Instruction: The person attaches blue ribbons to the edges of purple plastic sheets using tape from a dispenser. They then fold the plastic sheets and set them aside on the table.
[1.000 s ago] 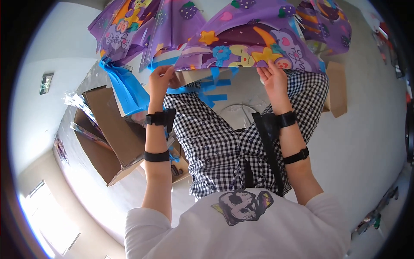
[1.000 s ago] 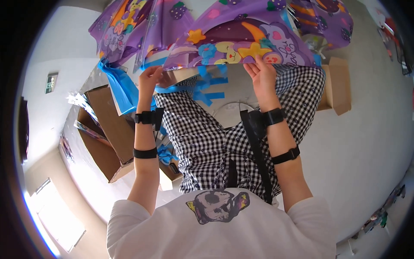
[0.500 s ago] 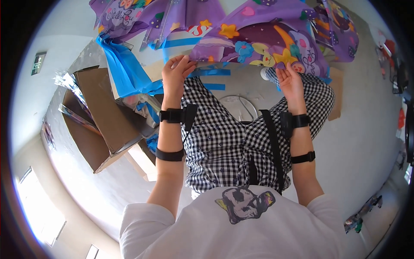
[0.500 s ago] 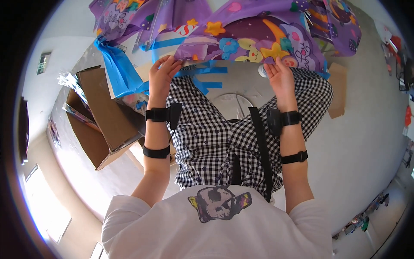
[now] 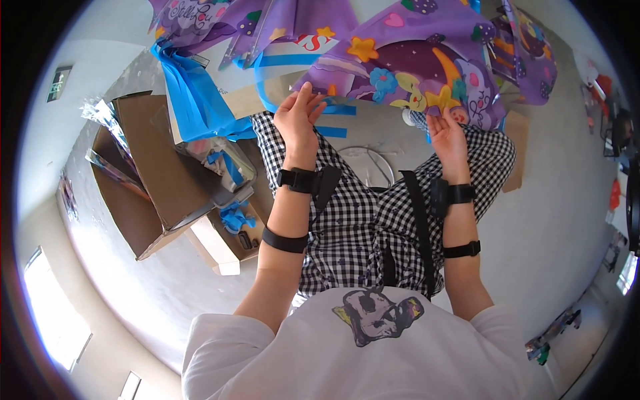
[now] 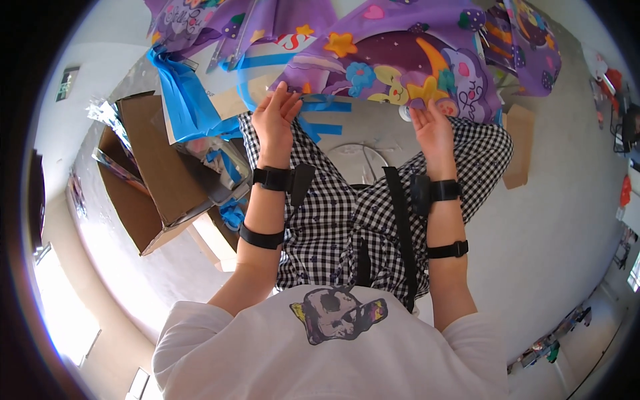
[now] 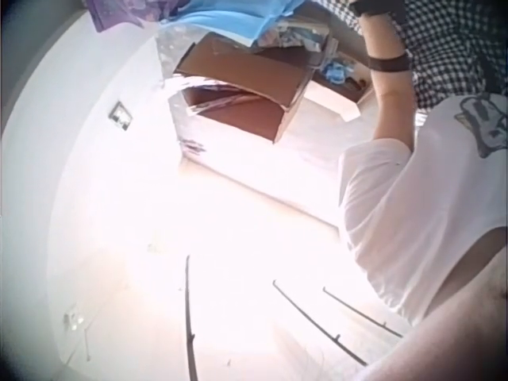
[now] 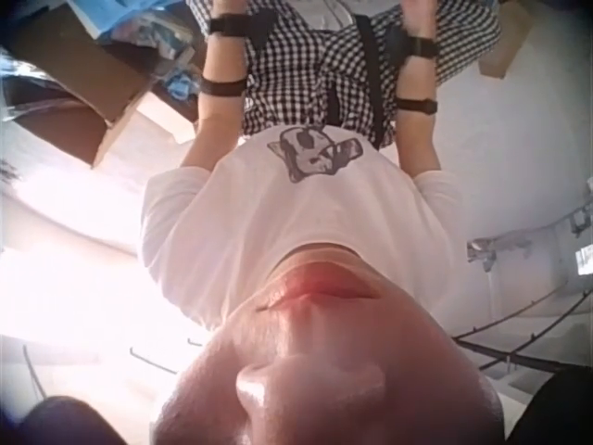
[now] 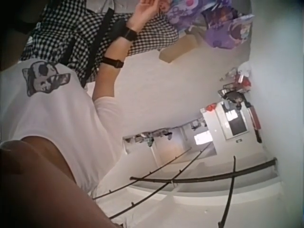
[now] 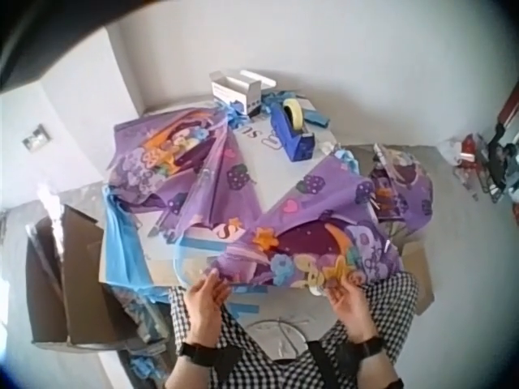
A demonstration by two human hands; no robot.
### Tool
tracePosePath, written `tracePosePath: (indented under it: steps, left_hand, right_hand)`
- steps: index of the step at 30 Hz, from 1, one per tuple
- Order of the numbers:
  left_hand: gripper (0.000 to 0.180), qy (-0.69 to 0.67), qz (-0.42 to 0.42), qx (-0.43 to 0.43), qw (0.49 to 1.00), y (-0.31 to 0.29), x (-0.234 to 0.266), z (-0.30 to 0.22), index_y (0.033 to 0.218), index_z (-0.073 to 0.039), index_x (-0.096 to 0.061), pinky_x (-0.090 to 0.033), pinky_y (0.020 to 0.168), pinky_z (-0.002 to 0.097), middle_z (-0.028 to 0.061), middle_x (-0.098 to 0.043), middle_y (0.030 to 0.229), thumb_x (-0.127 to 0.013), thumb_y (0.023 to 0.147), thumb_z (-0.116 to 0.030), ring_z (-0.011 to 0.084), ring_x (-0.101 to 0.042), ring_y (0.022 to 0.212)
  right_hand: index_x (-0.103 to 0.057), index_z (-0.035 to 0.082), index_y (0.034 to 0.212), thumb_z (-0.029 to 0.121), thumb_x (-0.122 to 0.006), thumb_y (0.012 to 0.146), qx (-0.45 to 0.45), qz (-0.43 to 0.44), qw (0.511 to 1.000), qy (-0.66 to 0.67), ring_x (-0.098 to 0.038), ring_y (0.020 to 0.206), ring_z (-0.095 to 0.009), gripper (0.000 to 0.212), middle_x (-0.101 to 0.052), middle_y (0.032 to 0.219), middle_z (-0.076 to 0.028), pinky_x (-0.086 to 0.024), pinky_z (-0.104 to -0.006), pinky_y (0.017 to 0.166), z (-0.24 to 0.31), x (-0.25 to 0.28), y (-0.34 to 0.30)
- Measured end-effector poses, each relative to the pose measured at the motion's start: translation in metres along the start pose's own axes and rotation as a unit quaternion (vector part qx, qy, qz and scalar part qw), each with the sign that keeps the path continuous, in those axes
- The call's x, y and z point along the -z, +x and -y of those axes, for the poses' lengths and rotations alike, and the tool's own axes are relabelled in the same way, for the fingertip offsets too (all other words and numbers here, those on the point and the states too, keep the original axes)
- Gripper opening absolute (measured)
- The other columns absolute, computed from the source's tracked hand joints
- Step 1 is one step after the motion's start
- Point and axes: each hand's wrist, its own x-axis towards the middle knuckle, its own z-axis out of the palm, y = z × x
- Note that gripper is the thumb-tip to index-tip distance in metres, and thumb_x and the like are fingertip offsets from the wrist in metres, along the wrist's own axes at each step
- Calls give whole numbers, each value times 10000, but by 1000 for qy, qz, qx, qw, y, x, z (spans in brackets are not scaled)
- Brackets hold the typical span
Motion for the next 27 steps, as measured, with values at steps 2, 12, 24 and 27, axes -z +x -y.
tracePosePath:
  steps: [2,12,24,27]
  left_hand:
    - [232,16,-21,-3,1000,1,1,4,984,15,-624,-597,705,291,94,-660,914,-711,887,-176,210,-698,840]
    - [237,5,-66,-22,998,1,9,0,973,-24,-634,-544,544,237,63,-661,879,-716,889,-230,188,-709,766]
    - [131,42,28,-72,996,39,-10,-32,915,-33,-609,-578,627,295,68,-661,866,-629,932,-161,207,-694,794]
    - [108,-44,161,13,986,38,-5,-63,960,-32,-607,-591,711,371,87,-669,914,-582,947,-136,247,-690,832]
  right_hand:
    - [-572,18,1139,137,-579,970,6,-11,1000,-1,-629,1071,-225,206,-651,1136,-117,-523,-371,959,-3,3,0]
    - [-560,37,1209,195,-598,967,18,-50,999,6,-588,1149,-225,292,-626,1226,-105,-476,-373,1004,-15,3,-2]
    - [-598,59,1090,133,-634,923,54,24,994,92,-635,1037,-200,186,-676,1067,-58,-515,-364,943,3,-26,-16]
    - [-619,55,1055,141,-630,926,146,60,987,-5,-657,1001,-195,155,-675,1077,-65,-550,-353,875,26,-67,-39]
